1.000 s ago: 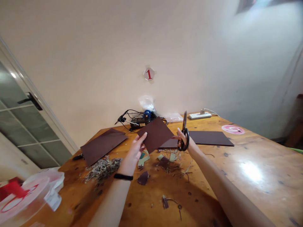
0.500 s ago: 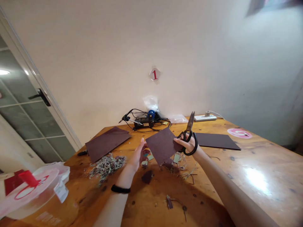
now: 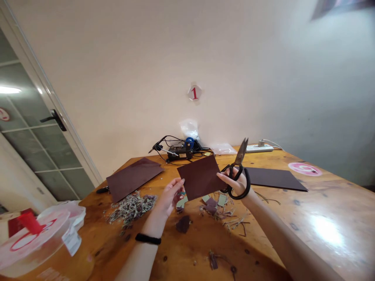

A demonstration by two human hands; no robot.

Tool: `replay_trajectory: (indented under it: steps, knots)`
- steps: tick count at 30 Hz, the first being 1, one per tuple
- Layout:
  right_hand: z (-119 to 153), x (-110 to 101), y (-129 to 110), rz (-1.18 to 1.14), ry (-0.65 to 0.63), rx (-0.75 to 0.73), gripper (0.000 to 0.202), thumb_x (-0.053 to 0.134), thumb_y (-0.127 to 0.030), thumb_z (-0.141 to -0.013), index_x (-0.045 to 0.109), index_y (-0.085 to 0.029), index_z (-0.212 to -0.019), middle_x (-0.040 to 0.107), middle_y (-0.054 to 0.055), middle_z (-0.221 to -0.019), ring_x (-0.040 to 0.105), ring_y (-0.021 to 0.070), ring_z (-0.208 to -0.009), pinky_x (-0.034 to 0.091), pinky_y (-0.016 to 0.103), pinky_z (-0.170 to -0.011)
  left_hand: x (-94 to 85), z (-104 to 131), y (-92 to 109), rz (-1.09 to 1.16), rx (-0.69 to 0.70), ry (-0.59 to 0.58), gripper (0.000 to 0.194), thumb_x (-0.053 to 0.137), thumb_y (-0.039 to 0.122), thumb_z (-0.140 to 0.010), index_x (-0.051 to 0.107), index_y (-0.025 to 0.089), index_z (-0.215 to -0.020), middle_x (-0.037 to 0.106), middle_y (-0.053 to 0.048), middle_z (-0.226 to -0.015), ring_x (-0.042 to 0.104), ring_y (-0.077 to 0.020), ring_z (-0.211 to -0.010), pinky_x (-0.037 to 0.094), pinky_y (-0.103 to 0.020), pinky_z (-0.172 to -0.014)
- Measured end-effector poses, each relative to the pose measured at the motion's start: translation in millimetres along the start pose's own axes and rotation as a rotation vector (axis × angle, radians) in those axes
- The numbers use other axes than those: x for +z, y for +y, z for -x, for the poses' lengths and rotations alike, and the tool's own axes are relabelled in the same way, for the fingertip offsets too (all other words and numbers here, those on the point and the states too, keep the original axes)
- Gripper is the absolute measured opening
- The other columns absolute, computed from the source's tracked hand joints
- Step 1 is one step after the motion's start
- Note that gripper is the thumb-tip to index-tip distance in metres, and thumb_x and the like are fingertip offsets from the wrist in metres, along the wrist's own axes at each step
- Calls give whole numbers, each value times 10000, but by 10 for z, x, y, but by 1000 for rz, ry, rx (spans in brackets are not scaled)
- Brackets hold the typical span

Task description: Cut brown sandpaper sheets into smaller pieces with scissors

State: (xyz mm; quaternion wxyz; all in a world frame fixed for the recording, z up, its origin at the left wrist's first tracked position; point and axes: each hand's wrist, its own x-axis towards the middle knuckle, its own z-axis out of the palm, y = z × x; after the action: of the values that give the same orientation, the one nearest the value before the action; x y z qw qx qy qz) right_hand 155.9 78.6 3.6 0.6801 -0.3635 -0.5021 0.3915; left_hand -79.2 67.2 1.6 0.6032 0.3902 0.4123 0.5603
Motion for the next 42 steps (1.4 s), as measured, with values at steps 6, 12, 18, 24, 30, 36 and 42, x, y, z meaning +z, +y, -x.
replay_trajectory:
  steps: [6, 12, 18, 24, 30, 36, 42]
  knots:
    - [7, -61, -42, -76, -66, 100, 557, 873, -539, -452, 420, -238, -572, 558, -30, -509, 467, 117, -415, 401, 269, -426, -46, -32, 20, 58, -8, -8, 448, 926, 328, -486, 584, 168, -728, 520, 82, -515, 485, -44, -440, 400, -137, -419]
    - [17, -87, -107, -97, -79, 135, 522, 876, -525, -478, 465, -212, -552, 568, -18, -510, 487, 111, -435, 399, 244, -423, -21, -9, 51, 34, -19, 9, 418, 936, 294, -476, 623, 158, -718, 565, 57, -518, 516, -50, -429, 463, -140, -442]
    - [-30, -98, -49, -73, -64, 94, 551, 880, -561, -403, 452, -238, -531, 594, -10, -466, 503, 136, -396, 407, 272, -410, -46, -72, 11, -90, 165, 102, 402, 914, 403, -493, 668, 162, -699, 643, 15, -626, 636, -120, -623, 541, -227, -667]
    - [-72, -132, 37, -79, -39, 86, 539, 873, -579, -406, 470, -242, -522, 568, -14, -431, 528, 155, -380, 407, 277, -393, 4, 43, 69, -413, 740, 193, 258, 789, 475, -673, 761, 242, -782, 696, -49, -914, 634, -222, -939, 498, -310, -878]
    - [-43, -110, 56, -148, -81, 138, 615, 928, -479, -331, 418, -235, -571, 729, 55, -756, 712, 268, -700, 511, 295, -505, 46, 77, 23, -447, 757, 153, 224, 764, 454, -714, 774, 247, -799, 702, -56, -920, 639, -226, -931, 502, -310, -865]
    - [-5, -81, -12, -79, -107, 155, 617, 931, -462, -365, 404, -240, -596, 709, 59, -704, 721, 291, -704, 515, 302, -502, 44, -38, -44, -137, 393, 300, 354, 883, 434, -510, 736, 190, -718, 708, -13, -739, 661, -177, -747, 531, -292, -784]
    - [-46, -94, 91, 70, -2, 51, 586, 891, -562, -385, 438, -235, -561, 587, -10, -457, 513, 134, -408, 416, 268, -408, 127, 29, -62, -97, 244, 215, 457, 903, 427, -446, 721, 149, -760, 656, 9, -624, 620, -114, -586, 538, -226, -623]
